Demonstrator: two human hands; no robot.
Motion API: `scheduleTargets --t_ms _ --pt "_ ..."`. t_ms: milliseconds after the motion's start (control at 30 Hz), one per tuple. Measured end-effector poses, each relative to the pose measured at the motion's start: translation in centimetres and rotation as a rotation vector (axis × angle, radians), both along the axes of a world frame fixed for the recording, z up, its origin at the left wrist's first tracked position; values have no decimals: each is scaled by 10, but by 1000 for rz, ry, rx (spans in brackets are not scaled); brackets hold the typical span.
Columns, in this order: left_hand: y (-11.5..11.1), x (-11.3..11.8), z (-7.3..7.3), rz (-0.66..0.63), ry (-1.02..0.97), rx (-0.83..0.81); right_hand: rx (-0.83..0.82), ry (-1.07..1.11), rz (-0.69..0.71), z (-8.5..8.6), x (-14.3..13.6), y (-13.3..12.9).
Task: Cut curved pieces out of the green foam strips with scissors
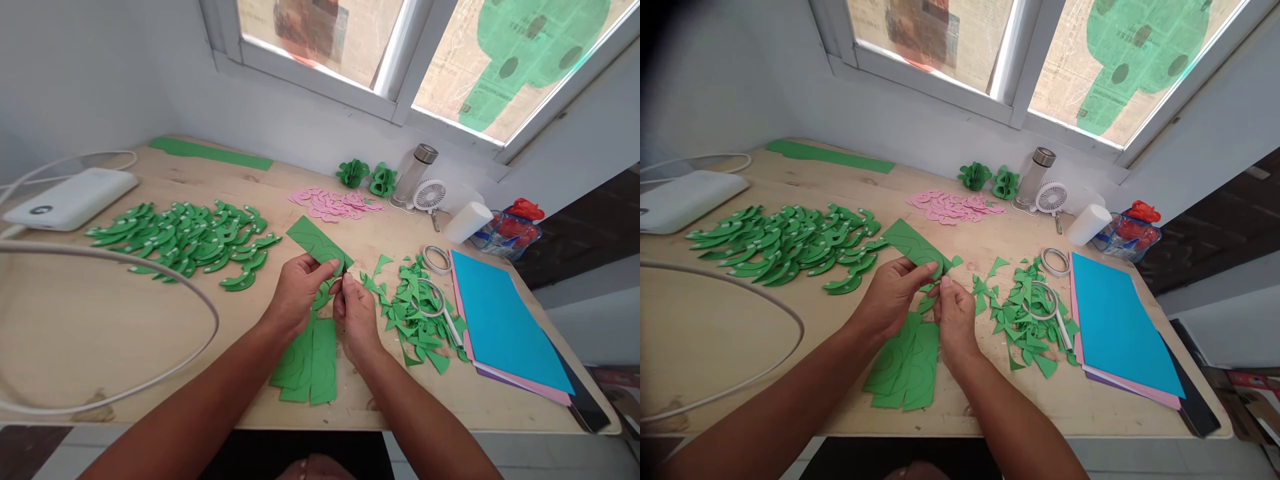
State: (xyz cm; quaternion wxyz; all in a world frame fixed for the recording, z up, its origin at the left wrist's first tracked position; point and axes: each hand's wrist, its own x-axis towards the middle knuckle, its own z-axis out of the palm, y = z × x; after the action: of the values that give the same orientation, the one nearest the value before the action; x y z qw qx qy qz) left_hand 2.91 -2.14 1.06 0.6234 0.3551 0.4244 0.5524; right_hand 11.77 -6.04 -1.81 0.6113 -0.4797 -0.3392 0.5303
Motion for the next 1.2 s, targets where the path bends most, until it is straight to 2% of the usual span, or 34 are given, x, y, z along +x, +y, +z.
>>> scheduleTargets --t_ms 200,733,1200 --pt "-1 1 -1 -114 -28 54 3 -1 -12 4 1 0" --pt "-1 0 -6 -33 -43 16 -14 29 -7 1 1 0" --pt "-6 1 5 -85 10 32 -20 16 -29 4 -1 -1"
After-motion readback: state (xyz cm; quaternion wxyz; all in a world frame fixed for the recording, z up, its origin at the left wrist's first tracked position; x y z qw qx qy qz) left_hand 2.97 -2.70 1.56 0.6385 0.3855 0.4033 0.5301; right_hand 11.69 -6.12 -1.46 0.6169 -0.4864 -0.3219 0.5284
